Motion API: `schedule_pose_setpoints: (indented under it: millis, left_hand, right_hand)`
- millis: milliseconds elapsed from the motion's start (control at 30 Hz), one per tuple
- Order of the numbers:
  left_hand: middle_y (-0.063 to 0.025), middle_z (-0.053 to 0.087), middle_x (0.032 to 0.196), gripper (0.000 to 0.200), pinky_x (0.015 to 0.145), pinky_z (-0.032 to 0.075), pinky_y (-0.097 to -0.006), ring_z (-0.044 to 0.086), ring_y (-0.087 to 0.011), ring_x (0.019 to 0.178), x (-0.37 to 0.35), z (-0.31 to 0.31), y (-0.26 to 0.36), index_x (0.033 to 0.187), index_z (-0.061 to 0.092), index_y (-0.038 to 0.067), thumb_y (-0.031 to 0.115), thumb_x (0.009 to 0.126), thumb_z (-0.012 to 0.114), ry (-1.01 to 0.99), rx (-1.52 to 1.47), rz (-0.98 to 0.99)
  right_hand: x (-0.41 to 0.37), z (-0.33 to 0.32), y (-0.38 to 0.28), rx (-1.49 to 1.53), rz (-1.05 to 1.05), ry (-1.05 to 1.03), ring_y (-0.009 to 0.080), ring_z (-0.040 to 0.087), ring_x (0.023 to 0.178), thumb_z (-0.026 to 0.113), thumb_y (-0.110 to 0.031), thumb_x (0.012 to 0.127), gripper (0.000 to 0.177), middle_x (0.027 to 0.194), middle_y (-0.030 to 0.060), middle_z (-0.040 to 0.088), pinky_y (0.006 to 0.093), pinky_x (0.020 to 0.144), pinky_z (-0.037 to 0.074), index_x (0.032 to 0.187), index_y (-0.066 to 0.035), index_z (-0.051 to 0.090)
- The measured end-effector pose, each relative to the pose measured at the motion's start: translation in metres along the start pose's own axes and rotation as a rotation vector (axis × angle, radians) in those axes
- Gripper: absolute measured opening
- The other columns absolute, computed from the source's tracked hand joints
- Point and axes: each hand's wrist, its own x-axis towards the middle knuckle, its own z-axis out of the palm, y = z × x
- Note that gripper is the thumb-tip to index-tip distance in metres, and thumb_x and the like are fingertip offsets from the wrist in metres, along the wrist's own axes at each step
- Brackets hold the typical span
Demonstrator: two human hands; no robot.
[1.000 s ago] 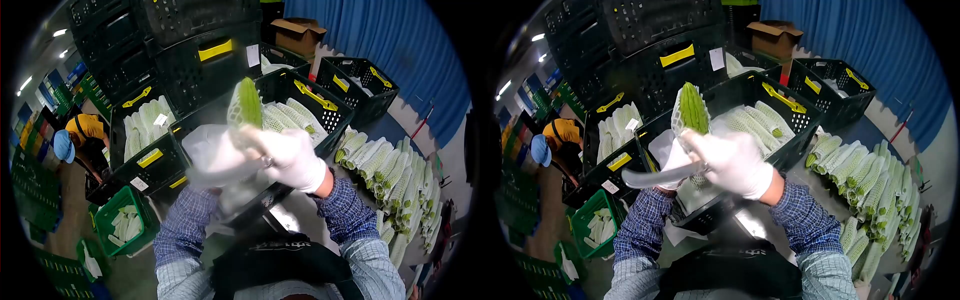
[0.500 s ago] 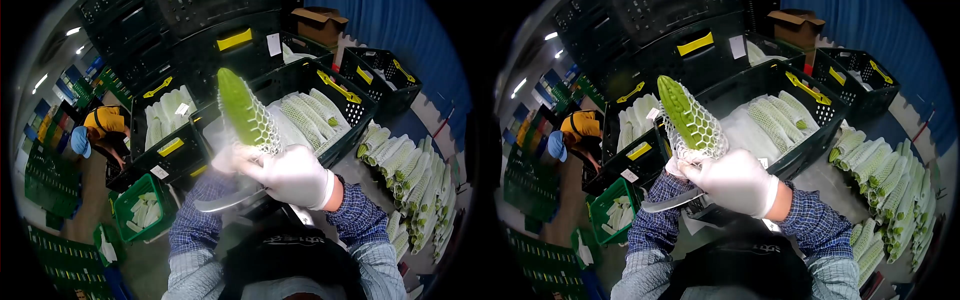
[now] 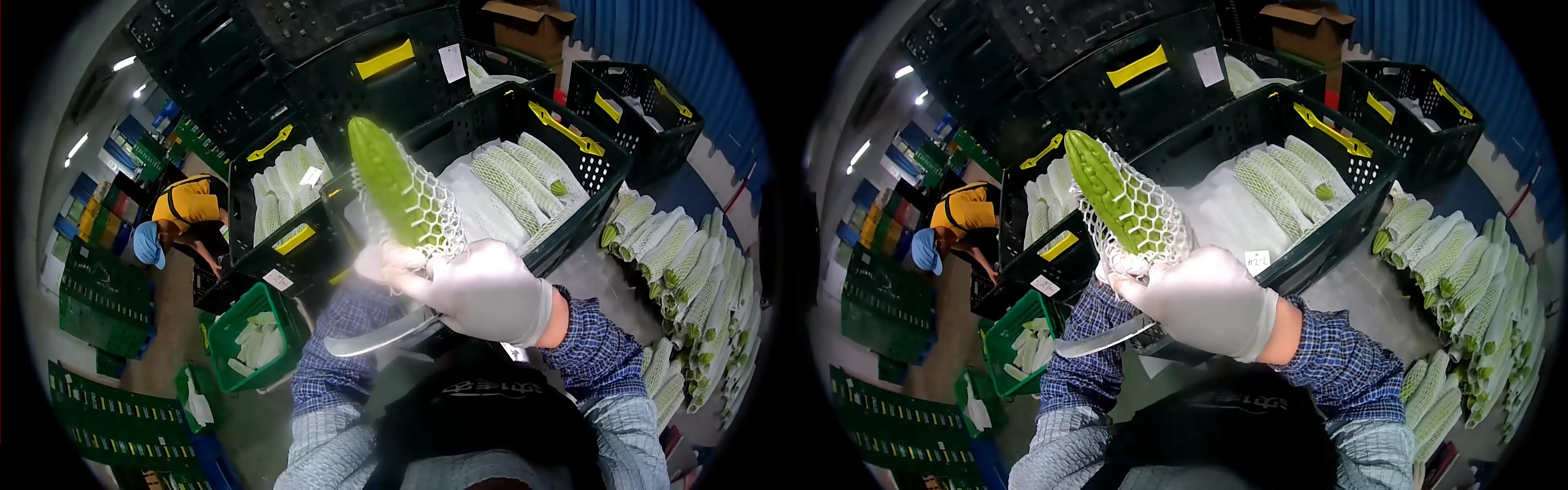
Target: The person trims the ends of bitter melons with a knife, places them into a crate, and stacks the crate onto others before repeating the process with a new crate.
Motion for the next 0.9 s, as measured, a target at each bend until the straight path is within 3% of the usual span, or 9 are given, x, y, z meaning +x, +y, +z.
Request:
schedule_pose_setpoints:
  millis: [433, 533, 567, 633, 667, 700, 767, 867, 900]
  left_hand:
    - [-0.0103, 0.059, 0.103, 0.046, 0.082, 0.053, -0.0362, 0.06, -0.0204, 0.095, -0.007, 0.008, 0.004, 0.119, 0.051, 0.004, 0.031, 0.086, 0.068, 0.043, -0.012, 0.044]
    - [-0.0099, 0.059, 0.101, 0.046, 0.081, 0.054, -0.0368, 0.06, -0.0205, 0.093, -0.007, 0.012, 0.005, 0.117, 0.052, 0.005, 0.033, 0.085, 0.069, 0.069, -0.02, 0.093]
    - [-0.0098, 0.059, 0.1, 0.046, 0.08, 0.054, -0.037, 0.06, -0.0206, 0.093, -0.005, 0.014, 0.006, 0.116, 0.052, 0.005, 0.033, 0.085, 0.07, 0.076, -0.028, 0.122]
    - [-0.0096, 0.06, 0.099, 0.046, 0.08, 0.054, -0.0373, 0.061, -0.0207, 0.092, 0.001, 0.022, 0.02, 0.115, 0.053, 0.005, 0.034, 0.084, 0.07, 0.068, -0.038, 0.235]
    - [-0.0095, 0.06, 0.098, 0.046, 0.079, 0.054, -0.0375, 0.061, -0.0207, 0.091, 0.005, 0.026, 0.031, 0.114, 0.053, 0.005, 0.035, 0.084, 0.071, 0.008, -0.039, 0.32]
    - [-0.0078, 0.056, 0.089, 0.053, 0.075, 0.05, -0.0384, 0.056, -0.0201, 0.085, 0.001, 0.047, 0.044, 0.107, 0.053, 0.005, 0.043, 0.078, 0.074, -0.23, 0.032, 0.493]
    - [-0.0056, 0.053, 0.087, 0.069, 0.08, 0.051, -0.037, 0.055, -0.0182, 0.088, -0.021, 0.031, 0.063, 0.109, 0.051, 0.005, 0.049, 0.066, 0.082, -0.026, -0.005, 0.721]
    - [-0.0077, 0.058, 0.096, 0.062, 0.091, 0.05, -0.044, 0.056, -0.0226, 0.095, -0.078, -0.001, 0.077, 0.114, 0.053, 0.004, 0.048, 0.077, 0.077, 0.198, -0.27, 0.916]
    - [-0.0098, 0.061, 0.101, 0.061, 0.093, 0.049, -0.0457, 0.057, -0.0252, 0.097, -0.103, -0.019, 0.077, 0.115, 0.054, 0.003, 0.048, 0.08, 0.075, 0.266, -0.317, 0.921]
  right_hand:
    - [-0.001, 0.005, 0.004, 0.08, -0.007, 0.041, 0.0123, 0.053, 0.047, 0.057, -0.018, 0.086, 0.034, 0.065, -0.0019, 0.053, 0.0259, 0.043, 0.043, 0.118, -0.021, 0.067]
    - [0.003, -0.006, 0.0, 0.114, 0.036, -0.087, 0.0155, 0.059, 0.054, 0.073, -0.014, 0.07, 0.054, 0.092, -0.001, 0.066, 0.0258, 0.051, 0.05, 0.123, -0.017, 0.065]
    - [0.005, -0.009, 0.0, 0.193, 0.054, -0.041, 0.0152, 0.058, 0.052, 0.072, -0.014, 0.071, 0.051, 0.086, -0.0011, 0.063, 0.0268, 0.05, 0.049, 0.122, -0.017, 0.066]
    - [0.011, -0.011, 0.005, 0.363, 0.066, 0.028, 0.0146, 0.054, 0.05, 0.071, -0.015, 0.074, 0.045, 0.075, -0.0013, 0.056, 0.0288, 0.048, 0.048, 0.119, -0.017, 0.067]
    - [0.015, -0.012, 0.009, 0.379, 0.047, 0.163, 0.0181, 0.062, 0.06, 0.075, -0.012, 0.069, 0.055, 0.085, 0.002, 0.065, 0.0306, 0.053, 0.052, 0.122, -0.012, 0.066]
    - [0.012, -0.01, 0.016, 0.376, 0.053, 0.254, 0.0204, 0.065, 0.069, 0.071, -0.01, 0.075, 0.049, 0.093, 0.0069, 0.066, 0.0311, 0.06, 0.054, 0.124, -0.007, 0.065]
    - [0.005, -0.008, 0.03, 0.366, 0.066, 0.436, 0.0251, 0.071, 0.086, 0.063, -0.007, 0.087, 0.04, 0.109, 0.0168, 0.07, 0.0321, 0.075, 0.057, 0.126, 0.002, 0.062]
    - [-0.005, -0.003, 0.041, 0.486, 0.45, 0.378, 0.001, 0.045, 0.059, 0.056, -0.004, 0.093, 0.044, 0.115, 0.0124, 0.069, 0.0165, 0.056, 0.04, 0.136, 0.001, 0.055]
    - [-0.008, 0.003, 0.048, 0.548, 0.5, 0.401, -0.0005, 0.041, 0.056, 0.054, -0.005, 0.095, 0.041, 0.116, 0.0112, 0.069, 0.0147, 0.055, 0.038, 0.136, -0.001, 0.056]
